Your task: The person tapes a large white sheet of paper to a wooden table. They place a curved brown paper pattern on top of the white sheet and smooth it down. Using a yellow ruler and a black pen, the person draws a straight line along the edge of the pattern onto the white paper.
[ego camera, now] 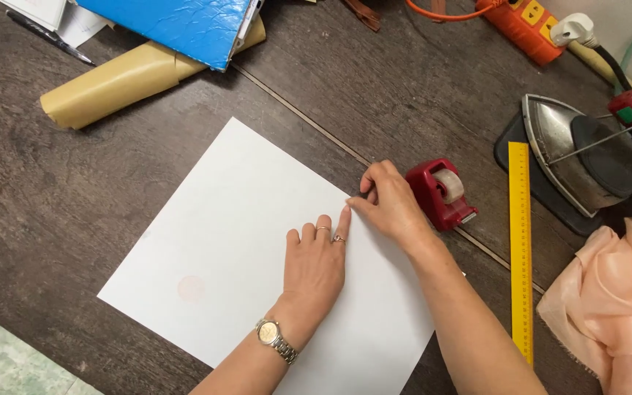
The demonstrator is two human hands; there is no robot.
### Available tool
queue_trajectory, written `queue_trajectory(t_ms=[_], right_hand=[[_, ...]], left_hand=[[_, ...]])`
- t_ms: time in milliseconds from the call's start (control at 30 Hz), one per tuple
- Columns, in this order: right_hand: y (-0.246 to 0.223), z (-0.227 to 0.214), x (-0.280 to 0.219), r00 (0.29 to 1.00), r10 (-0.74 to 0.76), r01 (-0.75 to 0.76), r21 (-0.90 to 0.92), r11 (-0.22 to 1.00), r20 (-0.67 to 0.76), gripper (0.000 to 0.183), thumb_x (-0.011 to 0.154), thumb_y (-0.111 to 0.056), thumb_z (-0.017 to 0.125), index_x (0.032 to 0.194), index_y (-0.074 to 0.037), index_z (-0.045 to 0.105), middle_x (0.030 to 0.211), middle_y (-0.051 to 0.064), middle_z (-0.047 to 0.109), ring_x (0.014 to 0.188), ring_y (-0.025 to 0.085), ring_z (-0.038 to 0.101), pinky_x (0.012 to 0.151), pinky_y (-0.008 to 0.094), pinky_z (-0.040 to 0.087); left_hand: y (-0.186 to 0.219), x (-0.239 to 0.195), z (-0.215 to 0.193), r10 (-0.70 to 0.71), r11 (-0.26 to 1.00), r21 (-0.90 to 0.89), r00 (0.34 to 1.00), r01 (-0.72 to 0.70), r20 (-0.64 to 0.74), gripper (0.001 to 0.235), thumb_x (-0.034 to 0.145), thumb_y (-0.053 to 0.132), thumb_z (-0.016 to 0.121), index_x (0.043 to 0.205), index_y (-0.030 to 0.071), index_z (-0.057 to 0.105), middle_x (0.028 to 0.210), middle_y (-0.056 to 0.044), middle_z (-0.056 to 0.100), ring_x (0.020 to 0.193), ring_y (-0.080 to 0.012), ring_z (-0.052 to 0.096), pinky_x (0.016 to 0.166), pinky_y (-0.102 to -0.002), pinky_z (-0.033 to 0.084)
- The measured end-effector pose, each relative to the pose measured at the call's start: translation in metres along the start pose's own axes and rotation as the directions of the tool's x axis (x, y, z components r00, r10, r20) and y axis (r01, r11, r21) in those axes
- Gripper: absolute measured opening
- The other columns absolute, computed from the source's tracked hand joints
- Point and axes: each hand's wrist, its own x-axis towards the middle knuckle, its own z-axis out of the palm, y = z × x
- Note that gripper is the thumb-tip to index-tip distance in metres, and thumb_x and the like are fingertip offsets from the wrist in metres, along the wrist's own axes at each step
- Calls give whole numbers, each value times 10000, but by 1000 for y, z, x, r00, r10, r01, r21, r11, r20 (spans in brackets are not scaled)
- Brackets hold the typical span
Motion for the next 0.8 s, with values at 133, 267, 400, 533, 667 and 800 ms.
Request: queue_trajectory(t_ms=[133,267,400,533,667,800], right_hand=[[12,8,3,1000,14,-13,24,1000,-14,247,737,-60,783,833,1,563,859,106,525,739,242,649,638,344,558],[33,17,12,1000,7,-8,-69,998,-26,304,758,-231,808,800,-136,523,894,2,498,596,122,517,663,296,470],[26,12,10,1000,19,-18,-69,997,12,283,784,-222,787,814,-132,520,919,6,499,624,122,516,668,292,476],[29,15,12,1000,14,-15,-57,998,-6,206,819,-168,722,795,-138,519,901,0,496,615,125,520,658,307,458],[17,13,9,998,58,-58,-53,997,-2,233,846,-238,713,805,-127,513,926,6,481,608,130,496,672,308,458],[20,16,9,998,48,-50,-65,997,-31,228,886,-215,683,801,-122,493,914,3,474,614,140,481,668,322,445]], left_hand=[[-3,-6,16,27,999,46,1000,-27,8,611,960,60,420,1539,56,224,1160,-157,504,869,-240,492,756,-363,315],[-17,-22,66,152,926,378,888,26,-434,647,828,190,483,1457,66,401,1016,-20,457,814,-205,449,717,-347,375],[-31,-47,80,179,939,344,879,-18,-442,609,811,93,440,1419,53,449,947,-58,473,751,-236,456,670,-358,370],[-63,-66,72,42,981,-156,912,-115,-407,582,916,165,469,1482,177,338,1097,-118,470,803,-369,511,825,-456,408],[-106,-106,57,-271,880,-475,793,-26,-546,512,909,145,532,1411,225,472,1000,-107,547,647,-240,513,558,-402,441],[-138,-133,68,-433,814,-572,759,98,-486,465,856,21,595,1316,85,581,1049,-175,567,523,-145,529,494,-263,522]])
